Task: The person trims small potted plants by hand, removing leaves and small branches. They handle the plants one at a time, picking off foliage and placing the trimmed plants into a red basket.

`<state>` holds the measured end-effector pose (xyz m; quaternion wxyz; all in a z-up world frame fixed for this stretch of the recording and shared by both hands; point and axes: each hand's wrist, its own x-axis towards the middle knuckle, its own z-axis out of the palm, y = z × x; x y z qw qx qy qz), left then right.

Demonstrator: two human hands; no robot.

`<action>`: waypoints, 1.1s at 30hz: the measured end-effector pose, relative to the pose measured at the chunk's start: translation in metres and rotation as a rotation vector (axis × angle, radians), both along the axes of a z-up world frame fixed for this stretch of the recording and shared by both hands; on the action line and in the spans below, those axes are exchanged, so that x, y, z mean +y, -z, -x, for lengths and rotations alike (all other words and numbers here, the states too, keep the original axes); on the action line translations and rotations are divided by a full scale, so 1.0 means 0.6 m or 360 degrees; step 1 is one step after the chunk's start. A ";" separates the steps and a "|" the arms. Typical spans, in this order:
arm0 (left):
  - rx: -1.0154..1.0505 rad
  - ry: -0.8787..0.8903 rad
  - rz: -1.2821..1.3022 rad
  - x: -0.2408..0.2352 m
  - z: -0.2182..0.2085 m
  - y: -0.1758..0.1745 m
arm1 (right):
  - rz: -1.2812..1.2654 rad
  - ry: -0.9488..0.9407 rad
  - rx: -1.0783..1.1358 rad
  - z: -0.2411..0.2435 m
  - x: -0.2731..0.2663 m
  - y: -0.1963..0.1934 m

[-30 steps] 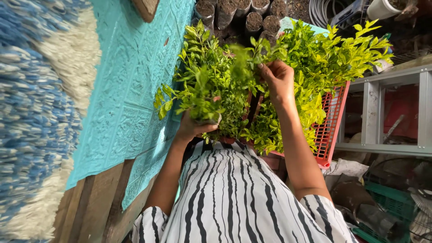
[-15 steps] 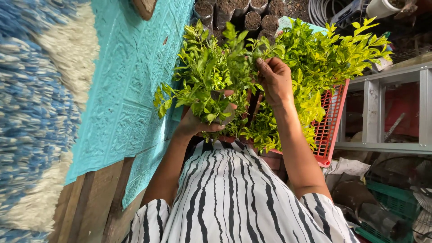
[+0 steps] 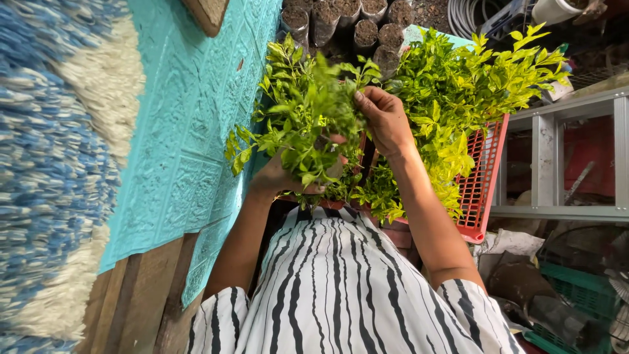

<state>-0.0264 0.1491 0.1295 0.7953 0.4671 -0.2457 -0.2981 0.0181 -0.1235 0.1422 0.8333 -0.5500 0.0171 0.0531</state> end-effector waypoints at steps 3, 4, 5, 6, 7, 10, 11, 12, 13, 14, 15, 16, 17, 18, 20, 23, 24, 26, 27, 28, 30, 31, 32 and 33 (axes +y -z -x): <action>-0.0077 -0.0071 -0.0094 -0.007 -0.002 -0.045 | -0.0216 0.0019 0.0145 0.000 0.009 -0.031; -0.0074 -0.0071 -0.0094 -0.009 -0.001 -0.055 | -0.0217 0.0019 0.0148 0.006 0.010 -0.029; -0.0024 -0.0063 -0.0065 -0.011 0.000 -0.064 | -0.0249 0.0043 0.0125 0.013 0.010 -0.027; 0.0024 -0.0057 -0.0036 -0.012 0.000 -0.074 | -0.0281 0.0067 0.0100 0.018 0.011 -0.025; 0.0025 -0.0058 -0.0037 -0.013 -0.001 -0.074 | -0.0282 0.0066 0.0102 0.031 0.012 -0.011; 0.0082 -0.0103 -0.0025 -0.018 -0.007 -0.066 | 0.0567 0.0304 -0.0233 0.058 0.024 0.002; 0.0032 -0.0121 -0.0028 -0.020 -0.010 -0.058 | 0.0707 0.0199 -0.0226 0.065 0.037 -0.009; -0.0014 -0.0136 -0.0035 -0.022 -0.010 -0.050 | 0.0843 0.0095 -0.0215 0.074 0.051 -0.020; -0.0008 -0.0132 -0.0037 -0.024 -0.008 -0.044 | 0.0842 0.0098 -0.0208 0.073 0.054 -0.013; -0.0025 -0.0135 -0.0057 -0.027 -0.007 -0.039 | 0.1088 0.0180 -0.0307 0.072 0.057 -0.006; -0.0041 -0.0138 -0.0077 -0.030 -0.006 -0.035 | 0.1334 0.0263 -0.0404 0.071 0.059 0.000; -0.0045 -0.0134 -0.0078 -0.029 -0.006 -0.032 | 0.1333 0.0269 -0.0406 0.069 0.055 0.005; -0.0004 -0.0135 -0.0078 -0.028 -0.007 -0.029 | 0.1417 0.0303 -0.0443 0.066 0.052 0.010; 0.0044 -0.0142 -0.0077 -0.027 -0.005 -0.025 | 0.1503 0.0328 -0.0478 0.066 0.049 0.016; 0.0076 -0.0153 -0.0057 -0.025 -0.005 -0.010 | 0.1273 0.0274 -0.0511 0.068 0.042 0.012; 0.0134 -0.0194 -0.0013 -0.026 -0.005 -0.023 | 0.0867 0.0280 -0.0304 0.065 0.032 -0.009; 0.0167 -0.0221 0.0011 -0.026 -0.004 -0.033 | 0.0690 0.0334 -0.0060 0.064 0.029 -0.018; 0.0155 -0.0254 -0.0007 -0.022 0.001 -0.033 | 0.0471 0.0452 -0.0117 0.052 0.012 0.008; 0.0144 -0.0284 -0.0024 -0.021 0.002 -0.033 | 0.0252 0.0570 -0.0172 0.047 0.002 0.021; 0.0142 -0.0282 -0.0025 -0.018 0.003 -0.034 | 0.0251 0.0572 -0.0174 0.044 0.003 0.029; 0.0085 -0.0288 -0.0054 -0.015 0.006 -0.036 | 0.0422 0.0691 -0.0158 0.040 0.003 0.046; 0.0087 -0.0285 -0.0055 -0.013 0.009 -0.031 | 0.0421 0.0694 -0.0156 0.042 0.007 0.051; 0.0072 -0.0263 -0.0042 -0.010 0.008 -0.027 | 0.1229 0.0634 -0.0621 0.041 0.012 0.055; 0.0057 -0.0241 -0.0029 -0.007 0.007 -0.023 | 0.2033 0.0522 -0.1083 0.040 0.017 0.059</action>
